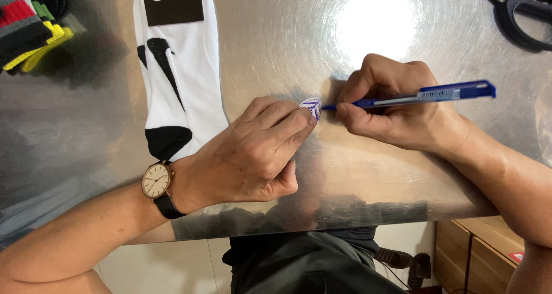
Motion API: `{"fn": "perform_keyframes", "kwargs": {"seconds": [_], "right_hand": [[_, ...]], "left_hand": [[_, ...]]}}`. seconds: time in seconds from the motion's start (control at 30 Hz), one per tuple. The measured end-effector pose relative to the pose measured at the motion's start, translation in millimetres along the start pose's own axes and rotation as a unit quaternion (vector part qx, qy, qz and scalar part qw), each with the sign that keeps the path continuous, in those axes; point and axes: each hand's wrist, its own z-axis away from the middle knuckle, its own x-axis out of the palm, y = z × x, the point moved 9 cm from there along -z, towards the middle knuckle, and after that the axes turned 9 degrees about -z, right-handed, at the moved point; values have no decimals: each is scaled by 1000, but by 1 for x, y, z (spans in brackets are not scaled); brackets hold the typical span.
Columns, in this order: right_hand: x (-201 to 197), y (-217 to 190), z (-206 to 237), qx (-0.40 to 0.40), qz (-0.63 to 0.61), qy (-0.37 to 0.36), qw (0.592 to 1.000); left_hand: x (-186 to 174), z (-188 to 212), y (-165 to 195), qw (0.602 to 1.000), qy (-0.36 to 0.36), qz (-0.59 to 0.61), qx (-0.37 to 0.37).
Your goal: The person folds a small white paper, trims it with scissors, and then uses a blue pen to draw a leaf-like pattern on the trimmed piece. The person handles the paper and tools directly on a metal table.
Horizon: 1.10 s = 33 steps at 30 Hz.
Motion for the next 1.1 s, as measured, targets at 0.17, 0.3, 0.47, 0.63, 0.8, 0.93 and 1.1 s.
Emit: {"fn": "perform_keyframes", "kwargs": {"seconds": [0.17,0.3,0.47,0.63,0.8,0.93,1.1], "right_hand": [[0,4,0,20,15,-1,1000],[0,1,0,13,23,4,1000],[0,1,-1,20,33,0,999],[0,3,-1,29,26,3,999],[0,-2,-1,10,20,10,1000],[1,2,-1,23,11,-4,1000],[1,7,3,15,27,-16,999]], "left_hand": [[0,1,0,1000,0,-4,1],[1,1,0,1000,-1,0,-1],[0,1,0,1000,-3,-8,0],[-1,1,0,1000,-1,-3,4],[0,1,0,1000,-4,-1,0],[1,1,0,1000,-5,-14,4],[3,1,0,1000,-9,-18,7]]}}
